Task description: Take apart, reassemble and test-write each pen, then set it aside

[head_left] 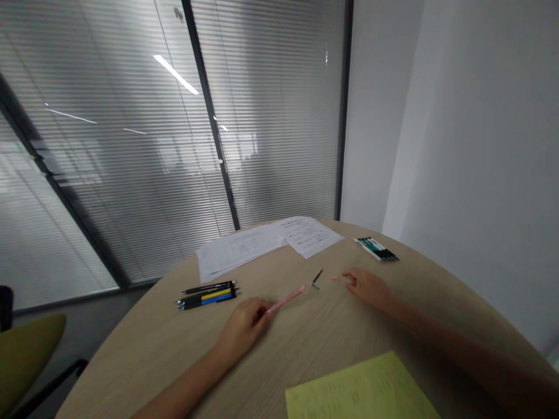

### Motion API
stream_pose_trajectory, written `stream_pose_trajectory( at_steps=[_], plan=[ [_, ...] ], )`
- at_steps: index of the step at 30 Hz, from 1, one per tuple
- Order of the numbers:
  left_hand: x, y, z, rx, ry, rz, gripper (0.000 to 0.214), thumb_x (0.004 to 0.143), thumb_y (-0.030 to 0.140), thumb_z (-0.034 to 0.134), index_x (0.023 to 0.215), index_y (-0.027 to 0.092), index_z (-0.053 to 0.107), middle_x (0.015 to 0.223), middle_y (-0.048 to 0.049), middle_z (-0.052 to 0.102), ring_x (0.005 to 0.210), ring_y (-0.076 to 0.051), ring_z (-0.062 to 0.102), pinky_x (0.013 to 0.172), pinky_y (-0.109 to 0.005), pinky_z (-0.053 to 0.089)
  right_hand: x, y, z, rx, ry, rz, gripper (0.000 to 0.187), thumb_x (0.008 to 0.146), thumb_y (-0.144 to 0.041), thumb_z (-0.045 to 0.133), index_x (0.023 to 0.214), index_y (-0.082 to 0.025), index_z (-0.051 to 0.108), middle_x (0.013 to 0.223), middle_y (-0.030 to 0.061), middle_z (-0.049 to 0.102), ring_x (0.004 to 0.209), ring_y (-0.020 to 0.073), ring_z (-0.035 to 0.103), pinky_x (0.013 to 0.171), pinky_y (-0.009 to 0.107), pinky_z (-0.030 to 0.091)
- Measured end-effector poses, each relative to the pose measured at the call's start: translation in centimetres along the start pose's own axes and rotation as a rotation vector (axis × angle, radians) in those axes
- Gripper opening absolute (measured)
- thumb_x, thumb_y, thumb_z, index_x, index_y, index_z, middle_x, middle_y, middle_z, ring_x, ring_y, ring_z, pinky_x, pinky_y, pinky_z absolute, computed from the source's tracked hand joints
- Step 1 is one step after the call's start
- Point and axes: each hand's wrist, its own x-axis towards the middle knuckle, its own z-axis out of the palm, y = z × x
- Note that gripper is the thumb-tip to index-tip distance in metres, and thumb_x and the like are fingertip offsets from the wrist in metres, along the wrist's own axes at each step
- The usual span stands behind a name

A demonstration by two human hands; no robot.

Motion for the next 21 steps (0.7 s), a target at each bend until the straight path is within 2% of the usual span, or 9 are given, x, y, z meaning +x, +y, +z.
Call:
stream_pose_trajectory(
  at_steps=[3,6,9,14,18,21],
  plan=[
    [0.0,0.2,-0.1,0.007,0.020,-0.002,0.020,0.079,0.030,0.043,0.079,0.018,0.059,0.074,-0.0038,0.061,0.070,-0.017,0.055,0.065,-0.027,0.042,0.9,0.0,0.3,0.031,0.009,-0.028,0.025,0.078,-0.028,0.047,0.098,-0.018,0.058,0.090,0.0053,0.061,0.078,0.0153,0.057,0.067,0.024,0.039],
    [0.0,0.2,-0.1,0.011,0.027,-0.011,0.021,0.079,0.030,0.042,0.078,0.017,0.058,0.072,-0.0038,0.061,0.068,-0.017,0.055,0.064,-0.027,0.042,1.6,-0.5,0.6,0.017,-0.001,-0.013,0.024,0.078,-0.037,0.047,0.085,-0.018,0.061,0.088,0.0052,0.061,0.077,0.0156,0.056,0.066,0.024,0.039],
    [0.0,0.1,0.1,0.021,0.030,-0.012,0.021,0.079,0.030,0.042,0.077,0.017,0.058,0.071,-0.0031,0.061,0.067,-0.016,0.055,0.063,-0.026,0.042,2.2,-1.3,0.9,-0.008,-0.017,0.007,0.022,0.077,-0.037,0.049,0.076,-0.018,0.060,0.083,0.0042,0.061,0.073,0.0149,0.056,0.062,0.023,0.037],
    [-0.1,0.1,0.1,0.043,0.013,-0.012,0.018,0.079,0.028,0.044,0.079,0.017,0.059,0.073,-0.0038,0.061,0.070,-0.017,0.055,0.066,-0.028,0.041,2.8,-2.3,1.0,-0.026,-0.002,0.041,0.019,0.078,-0.034,0.049,0.077,-0.018,0.057,0.080,0.0045,0.061,0.071,0.0152,0.056,0.057,0.023,0.034],
    [-0.2,0.3,-0.1,0.061,0.012,-0.013,0.019,0.079,0.028,0.043,0.079,0.018,0.059,0.073,-0.0040,0.061,0.070,-0.018,0.055,0.067,-0.028,0.041,2.8,-2.9,0.8,-0.016,-0.004,0.010,0.020,0.076,-0.035,0.052,0.086,-0.018,0.056,0.086,0.0039,0.061,0.073,0.0149,0.056,0.057,0.023,0.033],
    [-0.2,0.4,-0.1,0.073,0.016,-0.012,0.019,0.079,0.027,0.043,0.078,0.017,0.059,0.072,-0.0045,0.061,0.070,-0.018,0.055,0.065,-0.028,0.041,2.3,-3.3,0.7,-0.013,-0.016,-0.013,0.020,0.077,-0.036,0.050,0.082,-0.018,0.056,0.082,0.0032,0.061,0.071,0.0144,0.056,0.056,0.023,0.033]
  ],
)
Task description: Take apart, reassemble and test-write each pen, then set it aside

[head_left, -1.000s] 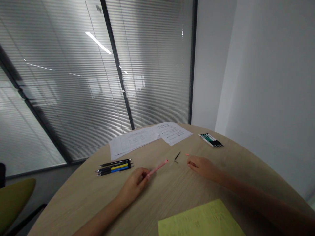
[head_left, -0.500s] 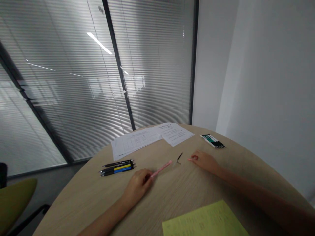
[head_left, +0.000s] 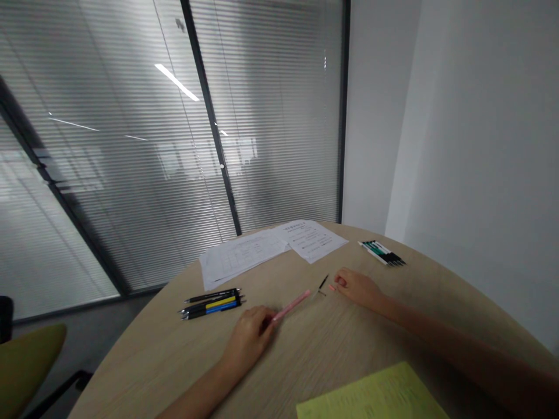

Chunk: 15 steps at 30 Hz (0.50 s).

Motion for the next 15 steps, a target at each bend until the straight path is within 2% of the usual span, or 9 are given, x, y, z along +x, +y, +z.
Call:
stream_pose_trajectory(
  at_steps=[5,10,15],
  plan=[
    [-0.03,0.26,-0.06,0.025,-0.018,0.007,0.020,0.080,0.027,0.042,0.079,0.017,0.059,0.072,-0.0049,0.061,0.070,-0.018,0.056,0.065,-0.028,0.041,-0.52,-0.88,0.38,-0.029,0.010,-0.045,0.024,0.079,-0.041,0.046,0.079,-0.019,0.056,0.083,0.0029,0.060,0.072,0.0147,0.056,0.055,0.023,0.032],
    [0.02,0.25,-0.06,0.034,-0.003,0.017,0.019,0.079,0.027,0.043,0.078,0.017,0.059,0.072,-0.0044,0.062,0.070,-0.018,0.056,0.066,-0.027,0.042,-0.14,-1.10,0.32,-0.066,-0.027,-0.052,0.015,0.080,-0.027,0.044,0.078,-0.019,0.057,0.083,0.0019,0.058,0.072,0.0130,0.054,0.055,0.022,0.031],
    [0.10,0.10,0.04,0.024,0.016,0.023,0.022,0.081,0.030,0.041,0.078,0.018,0.060,0.070,-0.0041,0.062,0.069,-0.018,0.056,0.065,-0.027,0.042,0.28,-0.18,0.14,-0.088,-0.007,-0.031,0.015,0.077,-0.019,0.043,0.080,-0.017,0.057,0.083,0.0043,0.059,0.070,0.0137,0.054,0.057,0.023,0.033]
  ],
)
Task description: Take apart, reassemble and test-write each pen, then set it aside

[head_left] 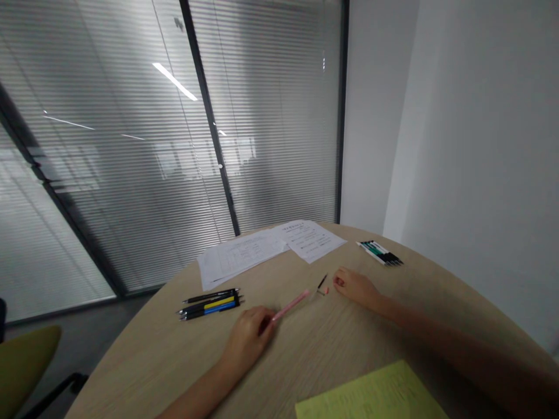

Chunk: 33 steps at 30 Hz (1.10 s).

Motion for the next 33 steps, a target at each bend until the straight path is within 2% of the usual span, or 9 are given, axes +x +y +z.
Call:
stream_pose_trajectory(
  at_steps=[3,8,11,15,20,26,29,33],
  plan=[
    [0.0,0.0,0.0,-0.006,-0.003,-0.008,0.022,0.080,0.030,0.042,0.078,0.017,0.060,0.071,-0.0045,0.062,0.069,-0.018,0.056,0.065,-0.028,0.042,0.3,0.6,0.0,-0.006,0.006,-0.027,0.020,0.078,-0.015,0.041,0.088,-0.016,0.058,0.088,0.0050,0.059,0.075,0.0142,0.055,0.062,0.023,0.036],
    [0.0,0.1,-0.1,-0.013,-0.015,-0.025,0.021,0.080,0.029,0.042,0.078,0.017,0.060,0.072,-0.0046,0.062,0.069,-0.018,0.056,0.065,-0.029,0.042,1.6,0.9,-0.2,-0.031,-0.016,-0.178,0.031,0.081,-0.015,0.038,0.105,-0.023,0.056,0.102,0.0040,0.055,0.083,0.0141,0.055,0.069,0.023,0.037],
    [0.1,0.0,0.0,-0.011,-0.006,-0.030,0.021,0.079,0.029,0.043,0.078,0.017,0.060,0.072,-0.0046,0.062,0.069,-0.018,0.056,0.065,-0.029,0.042,2.7,0.8,-0.3,-0.058,-0.047,-0.255,0.027,0.082,-0.019,0.041,0.101,-0.025,0.058,0.100,0.0038,0.055,0.083,0.0154,0.055,0.067,0.023,0.037],
    [0.0,-0.2,0.1,-0.009,0.010,-0.044,0.020,0.079,0.028,0.043,0.078,0.017,0.060,0.072,-0.0043,0.062,0.070,-0.019,0.056,0.065,-0.029,0.042,3.7,0.3,-0.4,-0.077,-0.082,-0.313,0.019,0.081,-0.021,0.045,0.088,-0.022,0.063,0.095,0.0039,0.057,0.081,0.0162,0.055,0.066,0.024,0.036],
    [-0.1,-0.1,-0.1,-0.003,0.013,-0.056,0.020,0.079,0.028,0.043,0.078,0.017,0.060,0.073,-0.0050,0.062,0.071,-0.019,0.056,0.066,-0.029,0.043,3.7,0.1,-0.2,-0.069,-0.084,-0.288,0.017,0.082,-0.019,0.044,0.085,-0.019,0.061,0.094,0.0048,0.057,0.079,0.0152,0.056,0.065,0.023,0.036],
    [0.0,-0.2,-0.2,-0.007,0.023,-0.082,0.019,0.079,0.027,0.042,0.079,0.017,0.059,0.075,-0.0058,0.063,0.074,-0.020,0.056,0.068,-0.031,0.043,2.7,1.4,-0.4,-0.016,-0.016,-0.132,0.019,0.083,-0.020,0.040,0.089,-0.017,0.057,0.089,0.0057,0.060,0.079,0.0157,0.055,0.066,0.024,0.037],
    [0.1,-0.4,-0.2,-0.008,0.033,-0.066,0.019,0.079,0.027,0.043,0.079,0.018,0.059,0.075,-0.0058,0.062,0.074,-0.020,0.056,0.069,-0.031,0.043,1.0,2.1,-1.2,0.024,0.011,-0.082,0.019,0.082,-0.021,0.040,0.088,-0.018,0.057,0.084,0.0050,0.062,0.077,0.0155,0.056,0.066,0.024,0.038],
    [0.1,-0.5,0.0,0.000,0.054,-0.003,0.017,0.079,0.027,0.043,0.077,0.019,0.058,0.073,-0.0049,0.061,0.072,-0.019,0.056,0.067,-0.030,0.044,-2.5,2.5,-2.2,0.091,0.006,-0.086,0.016,0.079,-0.023,0.043,0.081,-0.019,0.059,0.072,0.0029,0.062,0.065,0.0146,0.055,0.060,0.023,0.038]
  ],
)
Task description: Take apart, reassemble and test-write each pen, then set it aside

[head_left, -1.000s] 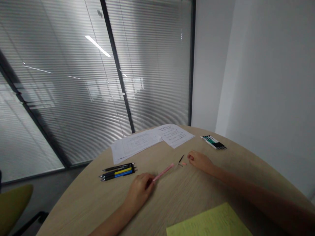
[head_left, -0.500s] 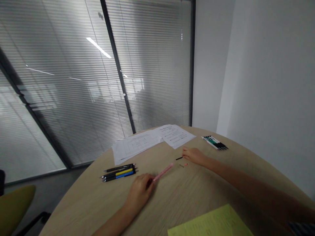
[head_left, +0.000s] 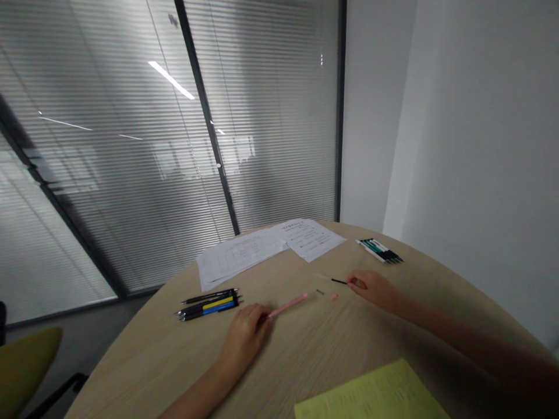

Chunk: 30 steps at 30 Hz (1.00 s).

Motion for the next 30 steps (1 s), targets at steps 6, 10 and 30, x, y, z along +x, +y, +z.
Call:
stream_pose_trajectory(
  at_steps=[6,10,30],
  plan=[
    [-0.1,-0.1,0.1,-0.011,0.019,0.078,0.018,0.080,0.027,0.043,0.080,0.018,0.057,0.074,-0.0057,0.061,0.071,-0.018,0.055,0.066,-0.029,0.044,-3.9,-0.4,-0.6,0.032,0.001,-0.037,0.018,0.078,-0.024,0.041,0.078,-0.021,0.058,0.070,0.0025,0.062,0.059,0.0139,0.054,0.056,0.024,0.038],
    [-0.2,-0.1,0.1,0.002,0.028,0.131,0.018,0.081,0.026,0.041,0.081,0.018,0.057,0.075,-0.0060,0.061,0.071,-0.018,0.055,0.067,-0.030,0.044,-4.4,-0.8,-0.5,-0.014,0.003,-0.078,0.019,0.078,-0.024,0.039,0.078,-0.022,0.058,0.072,0.0034,0.062,0.062,0.0146,0.055,0.059,0.024,0.038],
    [-0.1,-0.1,0.1,-0.045,0.101,0.182,0.019,0.081,0.027,0.041,0.078,0.017,0.057,0.069,-0.0042,0.061,0.065,-0.017,0.057,0.059,-0.027,0.045,-6.6,-1.4,-0.4,0.159,-0.051,-0.296,0.024,0.076,-0.024,0.049,0.098,-0.020,0.058,0.094,0.0090,0.059,0.078,0.0167,0.056,0.067,0.027,0.044]
  ],
)
